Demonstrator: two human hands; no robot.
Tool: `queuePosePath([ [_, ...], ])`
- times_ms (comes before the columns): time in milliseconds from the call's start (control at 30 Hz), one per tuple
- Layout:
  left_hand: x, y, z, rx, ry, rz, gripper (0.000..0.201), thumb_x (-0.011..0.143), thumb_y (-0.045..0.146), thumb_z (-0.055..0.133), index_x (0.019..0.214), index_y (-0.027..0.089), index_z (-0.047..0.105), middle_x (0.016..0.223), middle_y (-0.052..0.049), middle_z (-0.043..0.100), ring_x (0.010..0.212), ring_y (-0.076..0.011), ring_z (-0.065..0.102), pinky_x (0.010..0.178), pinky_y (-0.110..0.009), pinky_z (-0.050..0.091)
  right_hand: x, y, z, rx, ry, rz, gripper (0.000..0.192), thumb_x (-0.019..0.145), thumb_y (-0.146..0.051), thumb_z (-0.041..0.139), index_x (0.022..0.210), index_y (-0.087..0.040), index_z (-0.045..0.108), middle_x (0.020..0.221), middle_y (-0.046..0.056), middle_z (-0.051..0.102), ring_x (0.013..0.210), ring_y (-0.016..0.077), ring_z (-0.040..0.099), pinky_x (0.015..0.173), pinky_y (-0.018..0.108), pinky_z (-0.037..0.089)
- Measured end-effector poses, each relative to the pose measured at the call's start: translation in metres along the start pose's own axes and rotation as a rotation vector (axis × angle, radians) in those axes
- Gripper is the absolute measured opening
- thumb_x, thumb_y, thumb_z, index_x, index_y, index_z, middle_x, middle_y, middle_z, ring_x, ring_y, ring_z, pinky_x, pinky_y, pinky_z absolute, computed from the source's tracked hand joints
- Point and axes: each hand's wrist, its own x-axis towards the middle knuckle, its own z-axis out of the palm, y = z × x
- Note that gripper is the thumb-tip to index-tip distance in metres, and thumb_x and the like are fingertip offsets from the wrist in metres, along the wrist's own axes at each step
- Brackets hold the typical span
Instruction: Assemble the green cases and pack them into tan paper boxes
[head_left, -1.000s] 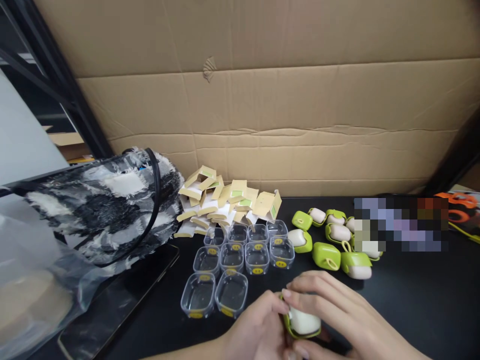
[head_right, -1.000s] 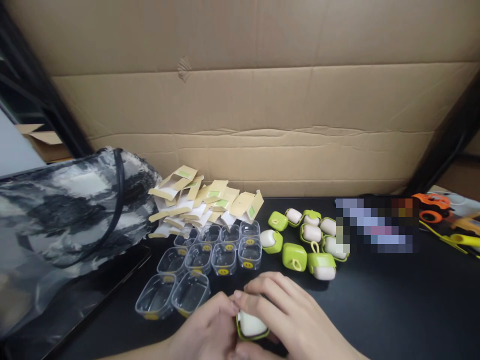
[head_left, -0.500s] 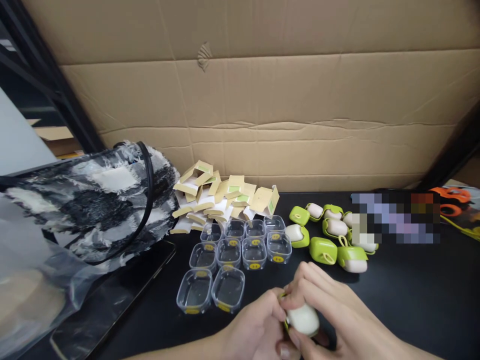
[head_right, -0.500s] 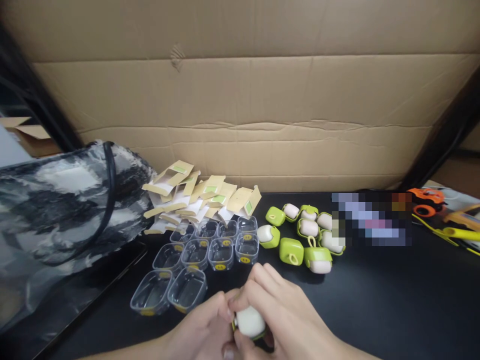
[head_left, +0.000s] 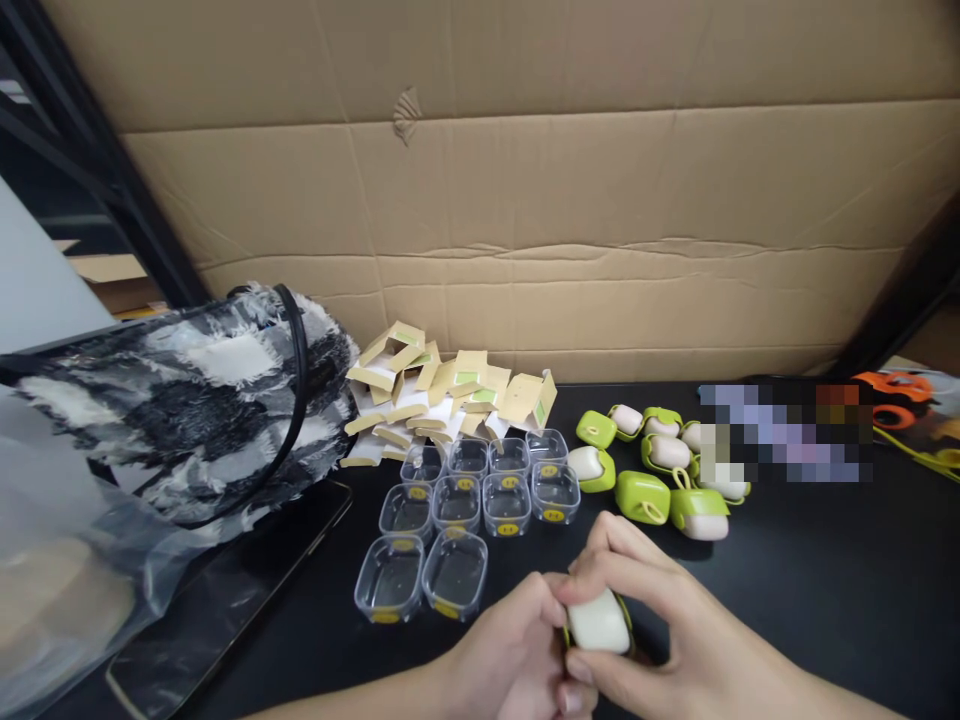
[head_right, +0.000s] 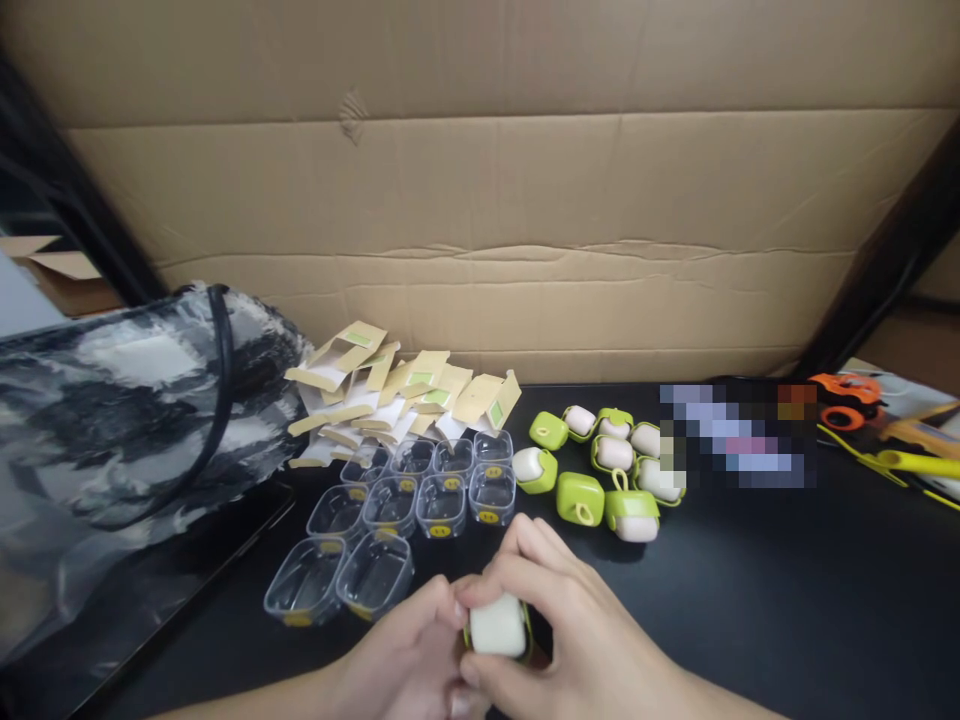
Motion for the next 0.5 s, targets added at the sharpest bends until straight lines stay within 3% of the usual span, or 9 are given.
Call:
queuePosePath([
  [67, 0.0, 0.0, 0.0, -0.005, -0.011, 0.032, 0.031, 0.059, 0.039, 0.055, 0.08, 0.017, 0.05, 0.062, 0.006, 0.041, 0.05, -0.0071, 0.031, 0.053, -0.025, 0.014, -0.002, 0.005, -0.001, 0.045, -0.025, 0.004, 0.023, 0.077, -0.015, 0.068, 0.098, -0.023, 0.063, 0.09, 0.003, 0.056, 0.086, 0.0188, 0.057, 0.076, 0.032, 0.049],
  [200, -0.001, 0.0, -0.003, 0.041, -0.008, 0.093, 0.046, 0.066, 0.045, 0.058, 0.099, 0.016, 0.047, 0.075, -0.001, 0.06, 0.044, -0.0055, 0.036, 0.05, -0.025, 0.017, -0.006, 0.014, -0.005, 0.185, -0.097, 0.056, 0.063, 0.07, -0.019, 0.076, 0.126, -0.025, 0.047, 0.12, 0.007, 0.051, 0.103, 0.0216, 0.056, 0.084, 0.031, 0.05],
  [267, 0.002, -0.004, -0.007, 0.05, 0.043, 0.127, 0.054, 0.069, 0.05, 0.065, 0.106, 0.017, 0.045, 0.081, -0.002, 0.063, 0.045, -0.0048, 0.041, 0.049, -0.024, 0.02, -0.006, 0.016, -0.005, 0.26, -0.097, 0.126, 0.059, 0.071, -0.013, 0.07, 0.124, -0.025, 0.045, 0.122, 0.008, 0.05, 0.108, 0.0227, 0.056, 0.085, 0.032, 0.05],
  [367, 0.012, -0.013, -0.017, 0.041, 0.052, 0.145, 0.074, 0.059, 0.059, 0.076, 0.11, 0.019, 0.041, 0.078, 0.002, 0.058, 0.05, -0.0056, 0.049, 0.05, -0.021, 0.026, -0.005, 0.02, -0.002, 0.371, -0.053, 0.173, 0.04, 0.073, -0.014, 0.066, 0.108, -0.022, 0.05, 0.111, 0.006, 0.058, 0.105, 0.0232, 0.056, 0.088, 0.035, 0.047],
  [500, 0.009, -0.016, -0.019, 0.224, -0.02, 0.156, 0.077, 0.058, 0.068, 0.073, 0.108, 0.021, 0.038, 0.067, 0.003, 0.06, 0.048, -0.0064, 0.045, 0.05, -0.021, 0.027, -0.003, 0.033, 0.006, 0.551, 0.167, 0.139, 0.029, 0.08, -0.034, 0.066, 0.102, -0.023, 0.05, 0.096, 0.003, 0.059, 0.088, 0.02, 0.058, 0.08, 0.035, 0.048],
])
